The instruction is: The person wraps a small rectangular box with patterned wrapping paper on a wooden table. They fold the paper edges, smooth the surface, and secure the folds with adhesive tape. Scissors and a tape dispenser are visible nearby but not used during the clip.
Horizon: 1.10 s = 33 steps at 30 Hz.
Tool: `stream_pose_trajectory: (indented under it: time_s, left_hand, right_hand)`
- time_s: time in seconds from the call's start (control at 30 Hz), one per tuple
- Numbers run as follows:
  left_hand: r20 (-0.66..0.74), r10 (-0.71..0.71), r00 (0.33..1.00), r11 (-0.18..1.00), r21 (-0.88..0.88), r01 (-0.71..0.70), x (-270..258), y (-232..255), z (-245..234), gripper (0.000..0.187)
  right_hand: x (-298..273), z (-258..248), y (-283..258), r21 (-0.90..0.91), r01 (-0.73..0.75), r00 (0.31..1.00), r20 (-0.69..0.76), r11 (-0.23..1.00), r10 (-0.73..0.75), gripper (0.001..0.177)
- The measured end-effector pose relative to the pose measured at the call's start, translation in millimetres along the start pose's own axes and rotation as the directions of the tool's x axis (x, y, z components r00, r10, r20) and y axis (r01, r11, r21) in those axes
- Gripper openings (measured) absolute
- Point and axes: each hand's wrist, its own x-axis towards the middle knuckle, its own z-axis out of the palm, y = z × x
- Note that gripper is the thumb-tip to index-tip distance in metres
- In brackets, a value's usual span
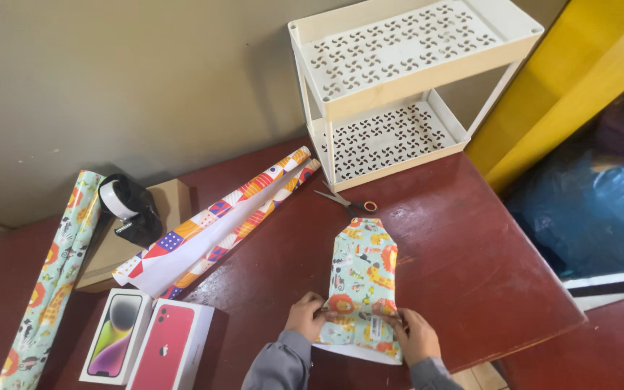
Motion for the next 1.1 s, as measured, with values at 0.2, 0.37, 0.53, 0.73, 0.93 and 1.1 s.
stream_pose_trajectory:
  time_s: [0.2, 0.37, 0.53, 0.73, 0.93, 1.1]
  left_hand:
    - [0.099, 0.041, 0.994, 0.972, 0.225, -0.062, -19, 15, -17, 0.058]
    - [0.179, -0.164, 0.970, 0.899, 0.432, 0.072, -32, 31, -34, 0.071]
    - [-0.057, 0.209, 0.976, 0.802, 0.581, -0.138, -44, 9, -21, 0.081]
    - [-0.127, 0.813, 0.569, 0.439, 0.775, -0.454, -45, -3, -11, 0.054]
    - [0.351, 0.713, 0.607, 0.362, 0.557, -0.747, -53, -3, -21, 0.064]
    - [0.379, 0.723, 0.578, 0.384, 0.475, -0.792, -50, -25, -33, 0.059]
  right_hand:
    - [-8, 1, -26, -0.100, -0.425, 0.879, 0.191, 0.900, 0.437, 0.056]
    - [-33, -5, -39, -0.300, -0.316, 0.925, 0.115, 0.900, 0.363, 0.074]
    - [-46, 6, -40, -0.307, -0.261, 0.961, 0.003, 0.915, 0.275, 0.079]
    - [-58, 12, -41, -0.257, -0.152, 0.962, -0.262, 0.955, 0.083, 0.092]
    - [-80, 23, -37, -0.630, 0.442, 0.773, -0.093, 0.638, -0.628, 0.079]
    - [-89, 15, -9, -0.572, 0.596, 0.735, 0.106, 0.563, -0.670, 0.064]
